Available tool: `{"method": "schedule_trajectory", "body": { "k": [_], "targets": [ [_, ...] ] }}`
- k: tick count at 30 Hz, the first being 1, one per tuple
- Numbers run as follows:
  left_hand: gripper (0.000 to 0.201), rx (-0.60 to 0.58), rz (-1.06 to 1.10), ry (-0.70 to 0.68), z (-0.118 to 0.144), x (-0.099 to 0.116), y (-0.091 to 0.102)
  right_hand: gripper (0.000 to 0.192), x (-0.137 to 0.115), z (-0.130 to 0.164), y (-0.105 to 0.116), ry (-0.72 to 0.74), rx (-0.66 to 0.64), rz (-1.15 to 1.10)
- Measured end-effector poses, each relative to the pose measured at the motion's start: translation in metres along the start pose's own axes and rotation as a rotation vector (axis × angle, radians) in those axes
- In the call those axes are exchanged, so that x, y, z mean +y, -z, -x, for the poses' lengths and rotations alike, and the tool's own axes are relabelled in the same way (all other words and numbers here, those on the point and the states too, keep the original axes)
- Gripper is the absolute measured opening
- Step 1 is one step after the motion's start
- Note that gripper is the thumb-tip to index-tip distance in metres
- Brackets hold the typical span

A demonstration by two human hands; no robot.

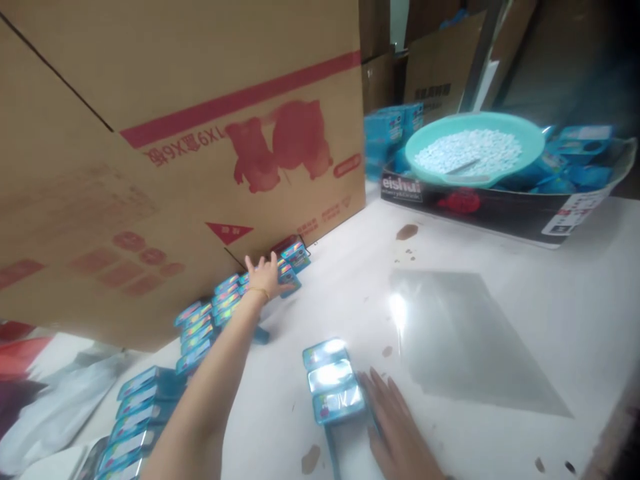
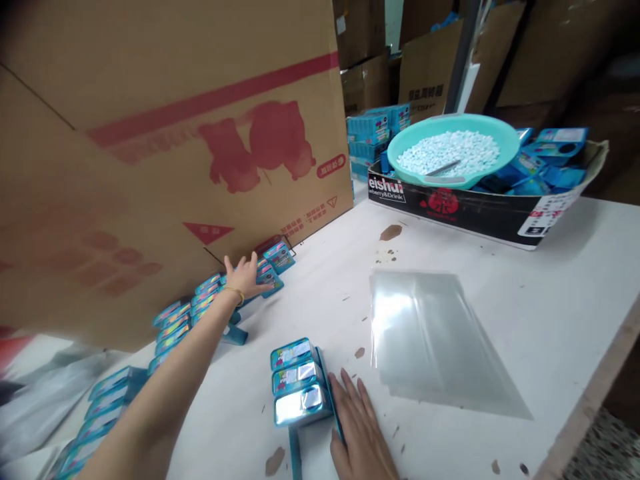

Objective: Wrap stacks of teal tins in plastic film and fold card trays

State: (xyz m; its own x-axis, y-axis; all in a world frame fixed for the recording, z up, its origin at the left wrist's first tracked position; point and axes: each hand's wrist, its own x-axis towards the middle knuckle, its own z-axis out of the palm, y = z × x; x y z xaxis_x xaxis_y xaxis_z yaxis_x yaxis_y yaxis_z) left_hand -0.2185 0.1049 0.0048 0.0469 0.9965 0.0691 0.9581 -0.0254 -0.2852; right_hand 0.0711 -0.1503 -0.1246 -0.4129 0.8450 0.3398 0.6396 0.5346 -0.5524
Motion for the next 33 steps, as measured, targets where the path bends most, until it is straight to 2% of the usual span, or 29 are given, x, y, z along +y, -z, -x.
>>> {"method": "schedule_trajectory", "body": {
  "k": [4,7,12,15,17,19,21,24,26,28,31,33],
  "targets": [
    [0.071,0.002,0.040,-0.028,0.004,0.019,-0.002,0.077,0.007,-0.002,-0.008,0.029,0.015,0.008],
    [0.066,0.013,0.158,-0.052,-0.001,0.037,0.003,0.077,0.011,-0.001,-0.015,0.047,0.042,0.001],
    [0.074,0.030,0.195,0.049,-0.034,0.051,0.000,0.072,0.013,0.001,-0.026,-0.024,0.025,-0.006],
    [0.101,0.039,0.162,0.030,-0.054,0.045,-0.006,0.068,0.013,0.001,-0.029,-0.036,0.020,0.018],
    [0.125,-0.028,0.168,-0.002,-0.064,0.038,-0.011,0.067,0.013,0.002,-0.031,-0.054,0.016,0.038],
    [0.138,-0.144,0.194,0.006,-0.072,0.031,-0.015,0.067,0.014,0.002,-0.033,-0.066,0.015,0.052],
    [0.138,-0.210,0.233,0.009,-0.078,0.028,-0.019,0.067,0.015,0.002,-0.033,-0.062,0.016,0.062],
    [0.132,-0.191,0.293,-0.023,-0.076,0.031,-0.017,0.066,0.013,-0.001,-0.023,-0.025,0.012,0.071],
    [0.127,-0.122,0.320,-0.007,-0.061,0.032,-0.008,0.066,0.008,-0.004,-0.010,0.014,-0.015,0.051],
    [0.125,0.004,0.365,0.039,-0.030,0.029,0.009,0.065,0.002,-0.007,0.006,0.016,-0.059,0.012],
    [0.123,0.270,0.533,0.038,0.045,0.014,0.049,0.065,-0.004,-0.010,0.022,-0.044,-0.114,-0.074],
    [0.116,0.384,0.635,-0.002,0.107,0.005,0.077,0.065,-0.004,-0.007,0.027,-0.064,-0.123,-0.147]
  ]
}}
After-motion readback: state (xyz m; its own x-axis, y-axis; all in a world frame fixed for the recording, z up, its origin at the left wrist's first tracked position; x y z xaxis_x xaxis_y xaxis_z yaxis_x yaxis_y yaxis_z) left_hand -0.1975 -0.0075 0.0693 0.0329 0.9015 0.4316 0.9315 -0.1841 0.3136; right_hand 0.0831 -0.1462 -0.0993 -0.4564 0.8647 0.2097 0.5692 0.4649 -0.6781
